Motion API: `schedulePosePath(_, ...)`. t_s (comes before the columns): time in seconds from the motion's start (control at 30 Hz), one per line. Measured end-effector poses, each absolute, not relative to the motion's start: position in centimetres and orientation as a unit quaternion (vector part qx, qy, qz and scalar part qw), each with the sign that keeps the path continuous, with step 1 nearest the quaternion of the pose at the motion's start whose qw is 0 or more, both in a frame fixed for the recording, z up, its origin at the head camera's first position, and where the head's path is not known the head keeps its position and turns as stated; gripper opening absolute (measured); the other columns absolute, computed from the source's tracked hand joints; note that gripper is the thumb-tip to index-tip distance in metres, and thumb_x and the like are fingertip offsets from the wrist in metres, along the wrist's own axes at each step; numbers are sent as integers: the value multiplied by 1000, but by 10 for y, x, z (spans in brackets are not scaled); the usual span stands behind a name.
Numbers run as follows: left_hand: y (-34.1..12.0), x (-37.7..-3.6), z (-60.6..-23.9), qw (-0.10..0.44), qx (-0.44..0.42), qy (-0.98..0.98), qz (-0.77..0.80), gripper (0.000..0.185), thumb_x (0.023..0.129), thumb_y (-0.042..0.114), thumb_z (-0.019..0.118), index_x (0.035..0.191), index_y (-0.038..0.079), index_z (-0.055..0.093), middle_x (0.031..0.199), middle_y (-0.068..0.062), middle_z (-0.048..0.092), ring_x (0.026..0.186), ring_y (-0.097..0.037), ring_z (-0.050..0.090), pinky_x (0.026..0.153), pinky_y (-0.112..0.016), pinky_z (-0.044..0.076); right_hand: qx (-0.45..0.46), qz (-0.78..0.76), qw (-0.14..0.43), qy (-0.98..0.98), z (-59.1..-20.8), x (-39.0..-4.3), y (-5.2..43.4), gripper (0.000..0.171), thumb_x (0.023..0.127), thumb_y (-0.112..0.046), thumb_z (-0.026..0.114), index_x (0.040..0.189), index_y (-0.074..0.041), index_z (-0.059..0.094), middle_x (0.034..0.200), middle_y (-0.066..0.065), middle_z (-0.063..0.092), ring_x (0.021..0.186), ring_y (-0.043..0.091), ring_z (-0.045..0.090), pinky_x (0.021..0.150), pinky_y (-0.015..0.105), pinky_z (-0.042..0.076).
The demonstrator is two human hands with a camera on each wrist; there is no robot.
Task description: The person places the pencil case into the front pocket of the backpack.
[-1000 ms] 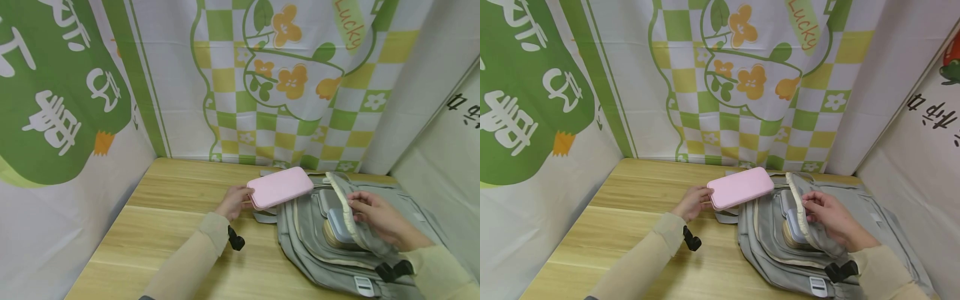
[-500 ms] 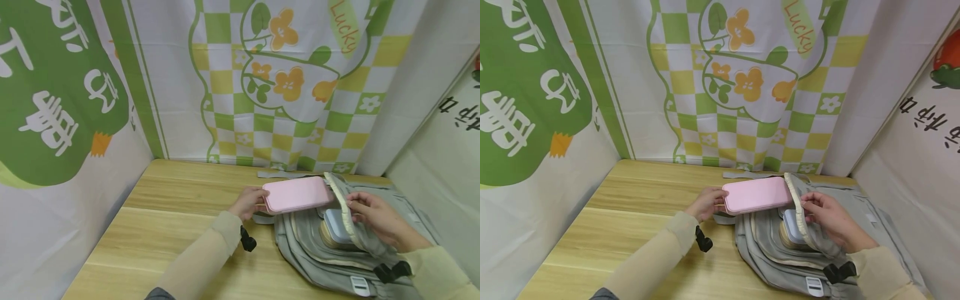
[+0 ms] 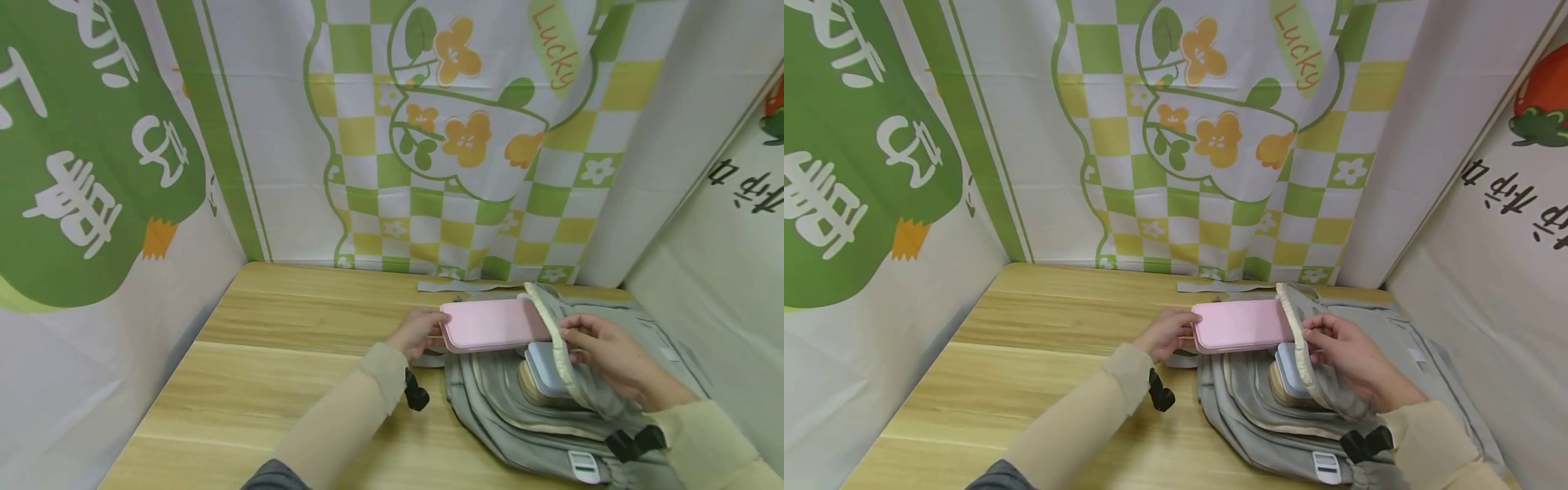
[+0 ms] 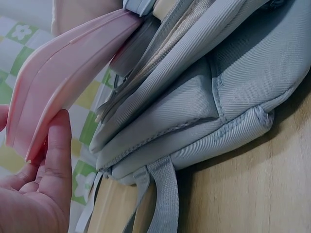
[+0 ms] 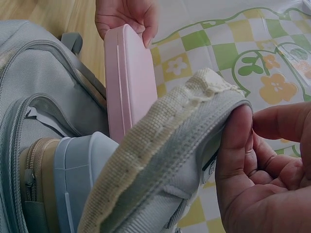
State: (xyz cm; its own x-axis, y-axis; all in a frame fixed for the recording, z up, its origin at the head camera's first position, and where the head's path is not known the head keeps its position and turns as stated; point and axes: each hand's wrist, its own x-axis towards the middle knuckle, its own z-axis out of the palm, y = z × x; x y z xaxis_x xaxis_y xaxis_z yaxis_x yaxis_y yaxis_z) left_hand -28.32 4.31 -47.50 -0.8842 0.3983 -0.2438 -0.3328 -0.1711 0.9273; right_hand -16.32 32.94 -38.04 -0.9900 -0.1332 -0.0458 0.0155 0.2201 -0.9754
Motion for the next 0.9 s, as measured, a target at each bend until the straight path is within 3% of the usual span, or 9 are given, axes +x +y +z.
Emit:
schedulePosePath(0.17, 51, -281, -472, 232, 11, 593, 771, 30, 99, 6, 61, 120, -15, 64, 85, -7, 65, 74, -13, 63, 67, -26, 58, -33, -616, 59, 785, -381, -164, 328, 9, 107, 3, 49, 108, 3, 57, 93, 1, 58, 80, 10, 57, 64, 24, 54)
schedulePosePath(0.37, 62, -279, -465, 227, 13, 596, 770, 27, 100, 8, 63, 117, -13, 65, 89, -8, 66, 77, -14, 63, 73, -29, 60, -15, -599, 62, 798, -381, -164, 325, 8, 107, 2, 49, 109, 4, 56, 94, 1, 58, 81, 9, 57, 66, 24, 54)
schedulePosePath(0.6, 71, -278, -462, 216, -7, 592, 777, 40, 99, 8, 69, 130, -10, 52, 100, -12, 66, 80, -16, 64, 75, -31, 61, -6, -601, 69, 796, -382, -164, 324, 8, 107, 2, 49, 110, 4, 57, 95, 1, 59, 81, 10, 58, 66, 24, 54)
schedulePosePath(0.9, 79, -276, -460, 194, -31, 592, 782, 34, 96, 6, 73, 122, -3, 52, 103, -14, 65, 81, -19, 66, 74, -33, 61, -8, -605, 67, 793, -383, -164, 323, 8, 106, 2, 50, 109, 2, 57, 94, -1, 60, 82, 10, 58, 67, 24, 54)
